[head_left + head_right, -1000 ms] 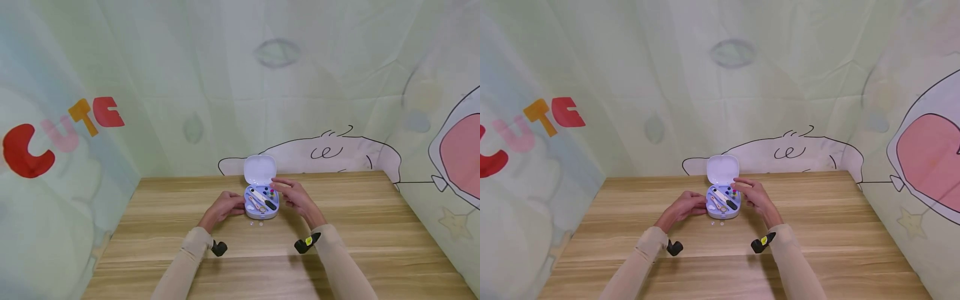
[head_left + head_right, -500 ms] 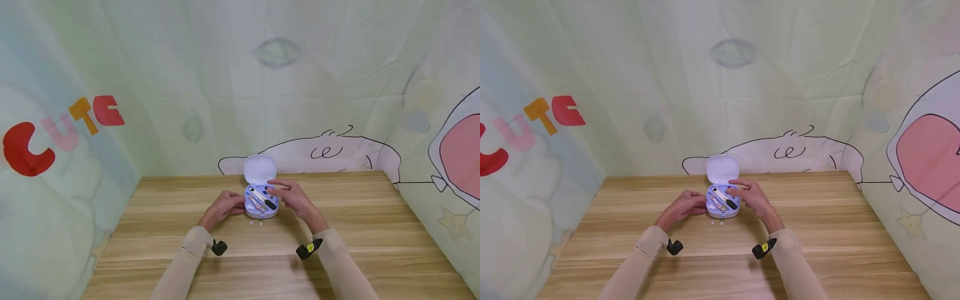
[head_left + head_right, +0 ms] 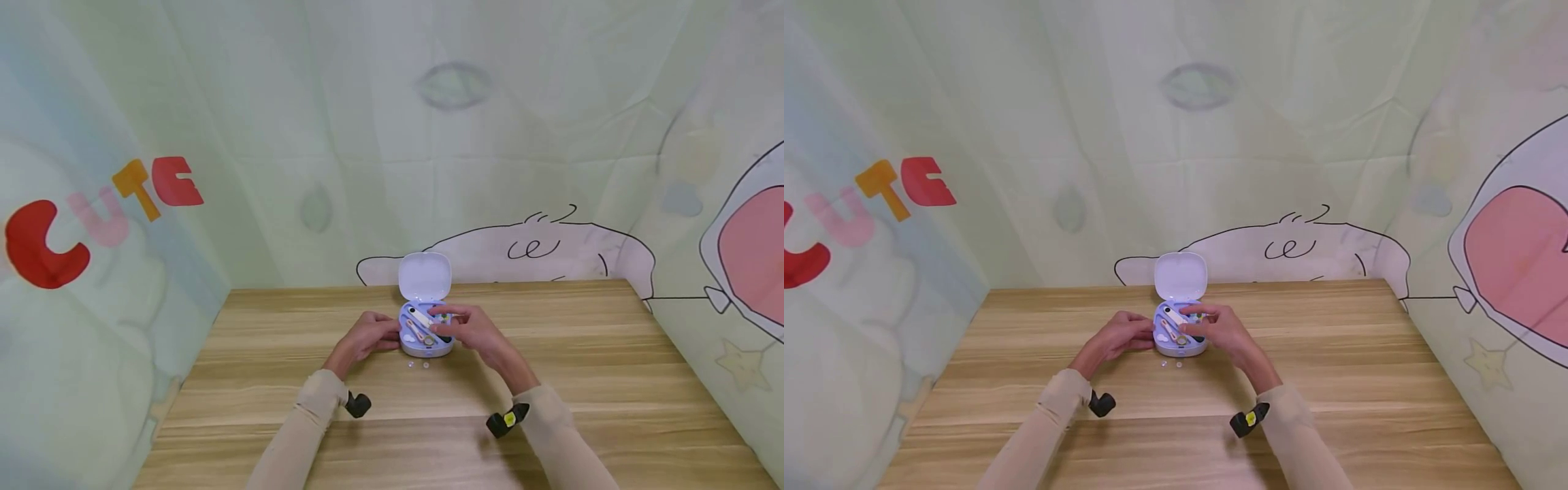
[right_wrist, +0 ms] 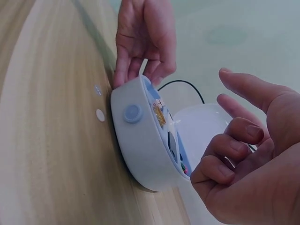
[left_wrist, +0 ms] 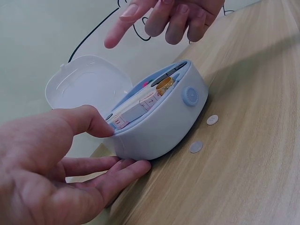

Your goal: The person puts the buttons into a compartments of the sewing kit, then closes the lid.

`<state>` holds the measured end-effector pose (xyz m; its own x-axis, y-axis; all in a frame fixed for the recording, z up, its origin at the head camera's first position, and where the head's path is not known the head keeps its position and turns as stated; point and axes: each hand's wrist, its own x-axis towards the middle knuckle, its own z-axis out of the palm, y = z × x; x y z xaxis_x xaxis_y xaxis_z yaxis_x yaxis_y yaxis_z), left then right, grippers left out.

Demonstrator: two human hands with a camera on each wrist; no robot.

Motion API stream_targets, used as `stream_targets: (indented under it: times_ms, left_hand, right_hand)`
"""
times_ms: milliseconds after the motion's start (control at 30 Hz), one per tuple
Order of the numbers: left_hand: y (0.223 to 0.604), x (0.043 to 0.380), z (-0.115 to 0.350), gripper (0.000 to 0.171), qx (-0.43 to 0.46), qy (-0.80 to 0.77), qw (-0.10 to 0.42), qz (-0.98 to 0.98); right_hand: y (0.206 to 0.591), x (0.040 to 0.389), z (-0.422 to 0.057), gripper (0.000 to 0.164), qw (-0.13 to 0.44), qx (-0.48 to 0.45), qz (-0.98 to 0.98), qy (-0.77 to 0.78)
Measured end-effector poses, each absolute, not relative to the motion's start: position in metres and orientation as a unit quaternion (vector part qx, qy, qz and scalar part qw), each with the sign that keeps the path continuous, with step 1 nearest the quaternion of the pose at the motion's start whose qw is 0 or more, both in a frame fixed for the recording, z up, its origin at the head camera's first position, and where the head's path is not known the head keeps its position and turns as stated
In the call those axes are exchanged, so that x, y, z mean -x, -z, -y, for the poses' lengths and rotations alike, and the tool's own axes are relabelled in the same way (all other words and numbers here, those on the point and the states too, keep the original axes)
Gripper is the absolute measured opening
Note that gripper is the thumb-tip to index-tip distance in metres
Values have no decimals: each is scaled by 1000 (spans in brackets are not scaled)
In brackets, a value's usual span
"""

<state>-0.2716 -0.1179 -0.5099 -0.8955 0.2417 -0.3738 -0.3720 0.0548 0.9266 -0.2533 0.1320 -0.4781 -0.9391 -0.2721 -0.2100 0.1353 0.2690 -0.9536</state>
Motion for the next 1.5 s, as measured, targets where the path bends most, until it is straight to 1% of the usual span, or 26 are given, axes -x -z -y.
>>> stream_targets:
  times_ms: [433, 700, 900, 1167, 1400, 1500]
  left_hand:
    - [508, 270, 117, 36, 48, -686, 223, -691]
    - [510, 272, 118, 36, 45, -679, 226, -697]
    - [509, 271, 118, 34, 41, -683, 225, -694]
    - [508, 270, 117, 32, 50, -685, 225, -691]
    - [508, 271, 117, 33, 49, -681, 226, -695]
    - [509, 270, 117, 35, 49, -680, 227, -696]
  right_hand:
    - [490, 236, -128, 37, 177, 112, -789, 578]
    - [496, 229, -127, 31, 198, 128, -800, 552]
    - [504, 226, -128, 29, 202, 141, -808, 535]
    - [513, 223, -128, 25, 192, 156, -826, 507]
    - [517, 220, -125, 25, 159, 194, -850, 462]
    - [519, 219, -124, 25, 154, 201, -854, 455]
